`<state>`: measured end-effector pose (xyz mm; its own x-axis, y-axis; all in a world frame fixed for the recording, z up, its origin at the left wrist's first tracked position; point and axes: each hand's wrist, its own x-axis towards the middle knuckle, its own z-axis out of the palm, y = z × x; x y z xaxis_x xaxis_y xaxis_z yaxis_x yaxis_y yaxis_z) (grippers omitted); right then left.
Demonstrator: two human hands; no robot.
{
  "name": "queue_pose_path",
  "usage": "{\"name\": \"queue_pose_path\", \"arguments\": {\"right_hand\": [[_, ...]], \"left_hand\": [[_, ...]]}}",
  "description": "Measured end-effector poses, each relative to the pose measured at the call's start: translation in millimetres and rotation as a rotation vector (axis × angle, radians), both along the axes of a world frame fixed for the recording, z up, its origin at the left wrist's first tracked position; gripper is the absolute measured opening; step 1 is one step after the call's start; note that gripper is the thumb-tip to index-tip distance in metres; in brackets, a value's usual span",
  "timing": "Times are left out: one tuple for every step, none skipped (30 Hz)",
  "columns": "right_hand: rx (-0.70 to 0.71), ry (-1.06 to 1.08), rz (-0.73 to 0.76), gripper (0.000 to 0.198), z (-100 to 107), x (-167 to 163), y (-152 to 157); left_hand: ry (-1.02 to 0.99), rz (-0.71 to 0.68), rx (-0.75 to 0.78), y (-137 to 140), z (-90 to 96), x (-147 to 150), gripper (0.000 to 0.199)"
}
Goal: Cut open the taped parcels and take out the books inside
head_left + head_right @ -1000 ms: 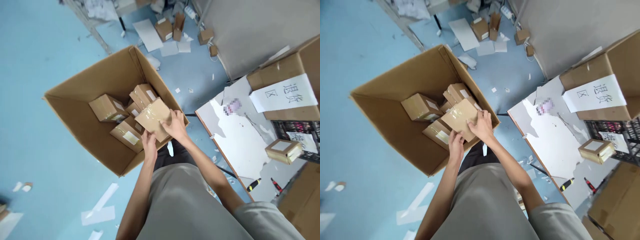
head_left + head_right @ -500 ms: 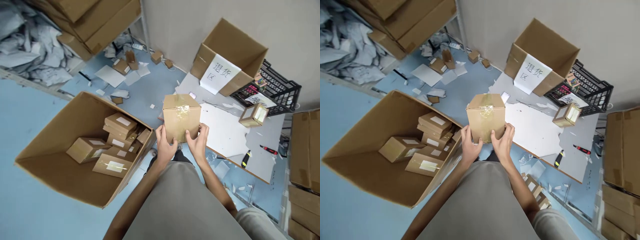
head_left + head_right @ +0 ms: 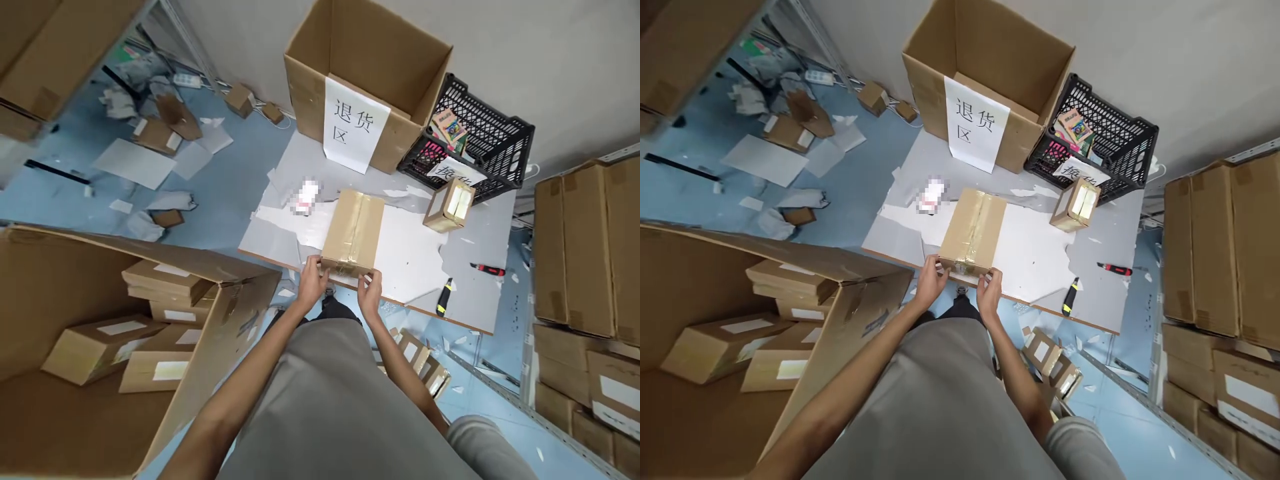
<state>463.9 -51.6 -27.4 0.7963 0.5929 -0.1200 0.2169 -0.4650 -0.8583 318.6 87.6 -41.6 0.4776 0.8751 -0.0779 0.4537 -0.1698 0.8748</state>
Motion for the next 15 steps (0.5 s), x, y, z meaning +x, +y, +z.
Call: {"name": "queue_pose_path", "arguments": {"right_hand": [[-0.025, 0.034, 0.006, 0.018, -3, 5, 4], [-0.054, 0.067, 0.012, 0.018, -4, 10, 9], [-0.082, 0.083, 0.013, 0.018, -4, 15, 13], [-0.098, 0.071, 0.005, 0.018, -1, 20, 18], [-0.096, 0.026, -0.009, 0.019, 3, 23, 21], [-0.074, -0.042, -0.025, 0.020, 10, 26, 24], [-0.033, -0.121, -0.037, 0.022, 18, 27, 26], [0.017, -0.197, -0.045, 0.023, 28, 27, 29], [0.070, -0.254, -0.046, 0.023, 39, 27, 32], [0.114, -0.280, -0.036, 0.022, 50, 24, 36], [0.148, -0.280, -0.018, 0.020, 60, 21, 42], [0.171, -0.262, 0.010, 0.018, 69, 15, 50], [0.186, -0.237, 0.046, 0.017, 77, 7, 59], [0.196, -0.211, 0.092, 0.018, 83, -3, 69], [0.205, -0.191, 0.143, 0.019, 87, -16, 81]], "left_hand": [[-0.009, 0.012, -0.041, 2, -2.4, 2, 0.029], [-0.018, 0.028, -0.083, 5, -3.7, 4, 0.029], [-0.023, 0.043, -0.122, 9, -3.9, 6, 0.029], [-0.025, 0.051, -0.157, 14, -3.5, 7, 0.029], [-0.023, 0.056, -0.182, 19, -2.3, 6, 0.029], [-0.021, 0.062, -0.199, 23, -0.7, 2, 0.029], [-0.024, 0.072, -0.209, 27, 1.4, -4, 0.028], [-0.033, 0.088, -0.217, 30, 3.8, -13, 0.027], [-0.047, 0.111, -0.224, 33, 6.4, -25, 0.027], [-0.064, 0.141, -0.230, 34, 9.0, -39, 0.028], [-0.082, 0.179, -0.236, 34, 11.4, -55, 0.029], [-0.100, 0.226, -0.241, 33, 13.5, -73, 0.030], [-0.115, 0.278, -0.247, 32, 15.2, -92, 0.031], [-0.125, 0.332, -0.254, 30, 16.6, -112, 0.032], [-0.132, 0.385, -0.262, 26, 17.6, -132, 0.032]]}}
